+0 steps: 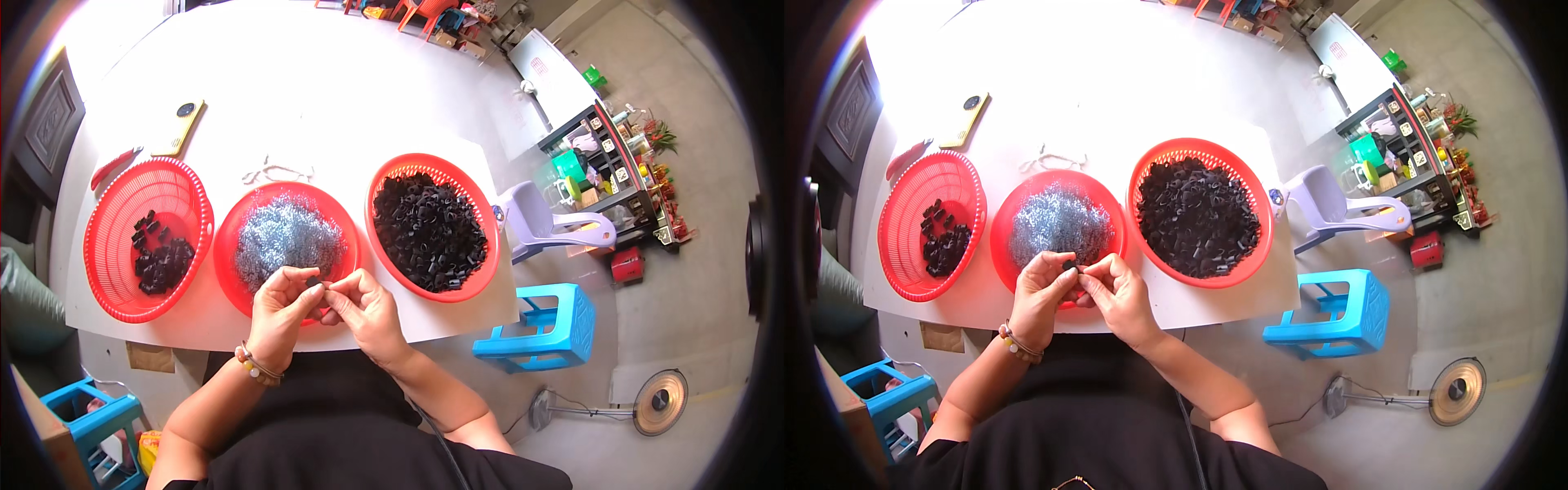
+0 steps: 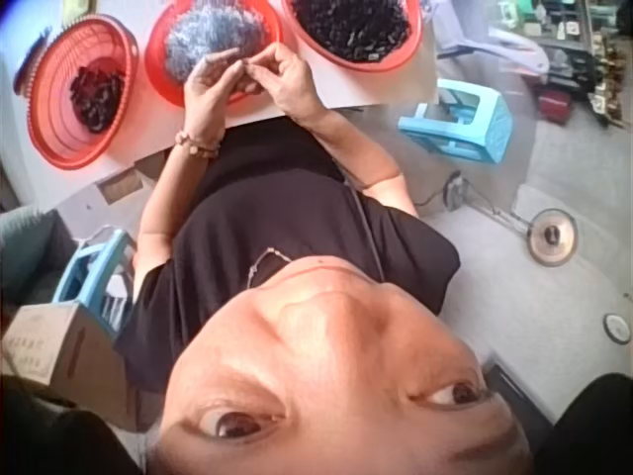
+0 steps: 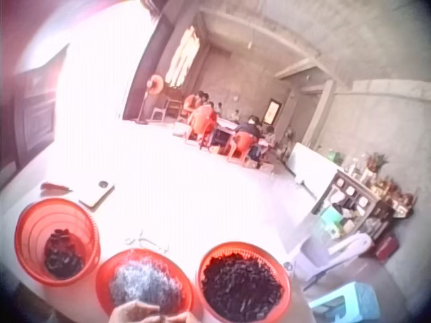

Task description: Assembling small black plastic components by hand by inserting smaller silver mesh parts into them.

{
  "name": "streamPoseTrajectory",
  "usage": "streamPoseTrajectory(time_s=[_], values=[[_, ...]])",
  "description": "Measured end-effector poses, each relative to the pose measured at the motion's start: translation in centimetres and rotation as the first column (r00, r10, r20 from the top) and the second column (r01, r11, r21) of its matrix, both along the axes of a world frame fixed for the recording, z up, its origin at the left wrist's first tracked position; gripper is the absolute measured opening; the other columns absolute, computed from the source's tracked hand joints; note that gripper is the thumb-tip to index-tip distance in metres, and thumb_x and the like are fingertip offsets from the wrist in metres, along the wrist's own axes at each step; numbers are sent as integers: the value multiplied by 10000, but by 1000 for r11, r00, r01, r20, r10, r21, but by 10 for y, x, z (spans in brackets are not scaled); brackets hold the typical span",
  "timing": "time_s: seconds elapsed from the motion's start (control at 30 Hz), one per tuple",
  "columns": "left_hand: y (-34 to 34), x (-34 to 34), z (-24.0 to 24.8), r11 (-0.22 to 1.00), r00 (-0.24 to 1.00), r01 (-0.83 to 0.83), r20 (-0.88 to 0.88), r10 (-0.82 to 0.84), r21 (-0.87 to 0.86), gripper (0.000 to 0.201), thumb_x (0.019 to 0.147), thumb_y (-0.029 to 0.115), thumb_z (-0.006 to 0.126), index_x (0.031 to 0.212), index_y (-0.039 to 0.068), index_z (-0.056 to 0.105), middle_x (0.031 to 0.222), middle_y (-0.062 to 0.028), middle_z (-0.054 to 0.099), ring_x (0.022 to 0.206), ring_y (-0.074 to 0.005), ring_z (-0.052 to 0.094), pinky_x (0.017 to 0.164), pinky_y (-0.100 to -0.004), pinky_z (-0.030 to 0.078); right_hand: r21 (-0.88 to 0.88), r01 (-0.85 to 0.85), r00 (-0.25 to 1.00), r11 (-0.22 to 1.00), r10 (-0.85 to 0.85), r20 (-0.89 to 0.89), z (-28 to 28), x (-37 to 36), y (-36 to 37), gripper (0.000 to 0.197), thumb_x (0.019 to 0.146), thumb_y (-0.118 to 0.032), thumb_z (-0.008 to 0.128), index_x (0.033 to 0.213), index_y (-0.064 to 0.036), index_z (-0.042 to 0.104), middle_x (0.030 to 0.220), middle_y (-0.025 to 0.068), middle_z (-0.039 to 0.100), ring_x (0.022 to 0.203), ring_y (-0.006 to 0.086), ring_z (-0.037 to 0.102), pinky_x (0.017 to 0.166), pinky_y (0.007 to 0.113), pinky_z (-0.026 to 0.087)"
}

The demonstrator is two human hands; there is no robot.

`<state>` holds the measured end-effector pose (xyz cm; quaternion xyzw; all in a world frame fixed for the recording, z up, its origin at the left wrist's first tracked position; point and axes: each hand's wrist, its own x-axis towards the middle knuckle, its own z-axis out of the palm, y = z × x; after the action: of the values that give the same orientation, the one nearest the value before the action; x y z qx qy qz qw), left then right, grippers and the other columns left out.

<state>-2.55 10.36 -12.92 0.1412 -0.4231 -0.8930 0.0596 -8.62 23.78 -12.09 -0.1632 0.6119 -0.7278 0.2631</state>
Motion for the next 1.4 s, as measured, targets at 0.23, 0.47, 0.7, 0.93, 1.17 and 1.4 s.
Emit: streamPoseTrajectory(time_s=[0.23, 0.47, 0.7, 0.93, 1.17, 1.4], values=[[-3, -2, 5, 998, 999, 34, -11, -34, -54, 309, 909, 18, 535, 1214, 17, 488, 907, -51, 622, 789, -97, 603, 677, -234, 522, 31, -80, 987, 996, 83, -137, -7, -4, 2, 219, 899, -111, 611, 1070, -50, 488, 821, 20, 577, 681, 66, 574, 616, 203, 490], [-17, 1, 15, 980, 989, 123, -61, -134, -158, 483, 888, -31, 537, 1340, 18, 375, 868, -43, 593, 802, -93, 584, 697, -230, 496, 243, -151, 920, 958, 226, -319, 12, -11, 3, 411, 816, -163, 713, 1170, -50, 537, 859, 32, 599, 739, 84, 582, 630, 256, 490], [-23, 8, 21, 943, 966, 244, -32, -257, -228, 495, 872, -38, 559, 1331, 17, 383, 890, -57, 609, 795, -80, 576, 693, -227, 486, 407, -77, 611, 910, 366, -702, 32, -19, 8, 438, 716, -128, 774, 1106, -47, 592, 876, 72, 592, 688, 136, 601, 604, 271, 498], [-30, 7, 27, 925, 951, 299, -1, -308, -236, 497, 843, 22, 644, 1295, 14, 436, 860, -62, 638, 807, -102, 607, 716, -230, 499, 360, -20, 616, 933, 294, -730, 32, -15, 5, 382, 720, -101, 738, 1067, -65, 584, 872, 96, 580, 662, 218, 599, 575, 317, 485], [-35, 2, 35, 940, 948, 306, -41, -315, -151, 522, 803, -16, 676, 1278, 7, 461, 855, -55, 637, 814, -105, 617, 761, -261, 520, 360, 41, 583, 932, 270, -766, 39, -15, 7, 407, 702, -67, 755, 1075, -47, 591, 901, 88, 597, 581, 154, 583, 532, 278, 486], [-36, 6, 37, 906, 941, 319, -23, -338, -276, 445, 795, -37, 666, 1205, 1, 499, 794, -48, 641, 779, -96, 626, 730, -242, 515, 398, 45, 494, 916, 326, -806, 36, -13, 8, 420, 706, -74, 745, 1089, -35, 578, 912, 93, 609, 641, 171, 638, 548, 291, 505]])
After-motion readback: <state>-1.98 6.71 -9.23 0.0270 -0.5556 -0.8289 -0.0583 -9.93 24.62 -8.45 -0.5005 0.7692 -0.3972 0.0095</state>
